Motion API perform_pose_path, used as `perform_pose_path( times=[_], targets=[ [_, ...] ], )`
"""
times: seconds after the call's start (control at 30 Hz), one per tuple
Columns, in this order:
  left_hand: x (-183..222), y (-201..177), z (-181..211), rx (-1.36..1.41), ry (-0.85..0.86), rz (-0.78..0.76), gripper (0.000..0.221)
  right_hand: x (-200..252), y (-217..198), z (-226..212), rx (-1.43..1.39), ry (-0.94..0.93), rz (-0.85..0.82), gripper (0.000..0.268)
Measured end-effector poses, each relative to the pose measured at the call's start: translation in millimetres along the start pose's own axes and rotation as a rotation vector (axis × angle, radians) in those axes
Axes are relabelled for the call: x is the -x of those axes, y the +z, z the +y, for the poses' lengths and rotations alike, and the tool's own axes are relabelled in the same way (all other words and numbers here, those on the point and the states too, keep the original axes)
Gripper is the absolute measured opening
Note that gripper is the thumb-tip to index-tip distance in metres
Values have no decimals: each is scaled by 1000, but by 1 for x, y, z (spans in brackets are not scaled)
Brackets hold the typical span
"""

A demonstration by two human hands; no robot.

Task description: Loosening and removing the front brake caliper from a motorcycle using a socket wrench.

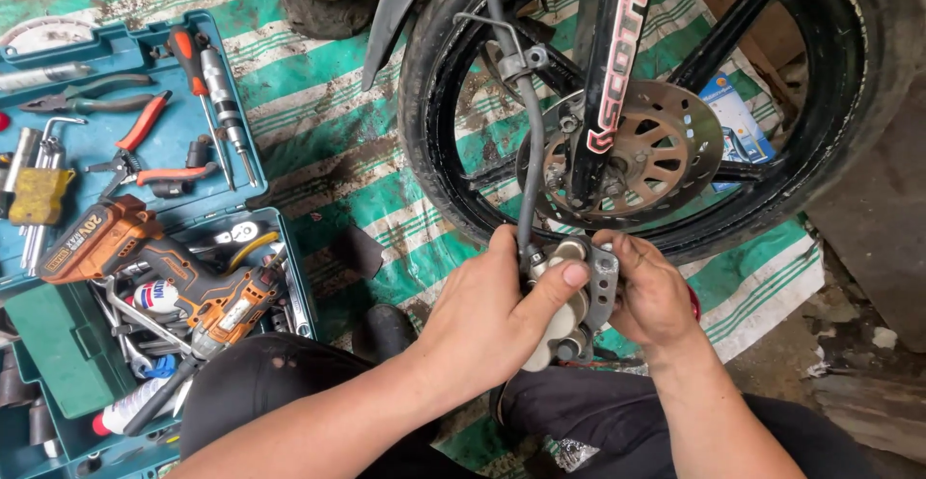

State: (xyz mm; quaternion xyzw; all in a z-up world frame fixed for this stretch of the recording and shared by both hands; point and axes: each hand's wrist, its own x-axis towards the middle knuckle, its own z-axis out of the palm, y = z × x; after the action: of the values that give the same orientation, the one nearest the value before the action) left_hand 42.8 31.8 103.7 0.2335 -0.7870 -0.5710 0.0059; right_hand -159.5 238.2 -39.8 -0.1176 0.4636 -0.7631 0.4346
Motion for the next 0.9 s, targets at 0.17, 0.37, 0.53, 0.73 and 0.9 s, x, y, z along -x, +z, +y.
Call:
perform_pose_path(
  times=[0.17,0.37,0.53,0.73,0.9],
  targets=[
    [-4,-2,0,19,-51,12,66,1,12,0,-53,-2,-68,33],
    [-8,-5,2,57,-147,5,75,4,13,0,-33,-26,-27,32],
    [-10,-6,4,92,-194,-3,74,5,22,2,46,-38,29,37],
    [-16,-6,2,311,-242,-14,79,7,38,-1,281,-303,61,44],
    [-15,-6,9,425,-267,-5,86,15,50,-19,789,-430,55,43]
  ],
)
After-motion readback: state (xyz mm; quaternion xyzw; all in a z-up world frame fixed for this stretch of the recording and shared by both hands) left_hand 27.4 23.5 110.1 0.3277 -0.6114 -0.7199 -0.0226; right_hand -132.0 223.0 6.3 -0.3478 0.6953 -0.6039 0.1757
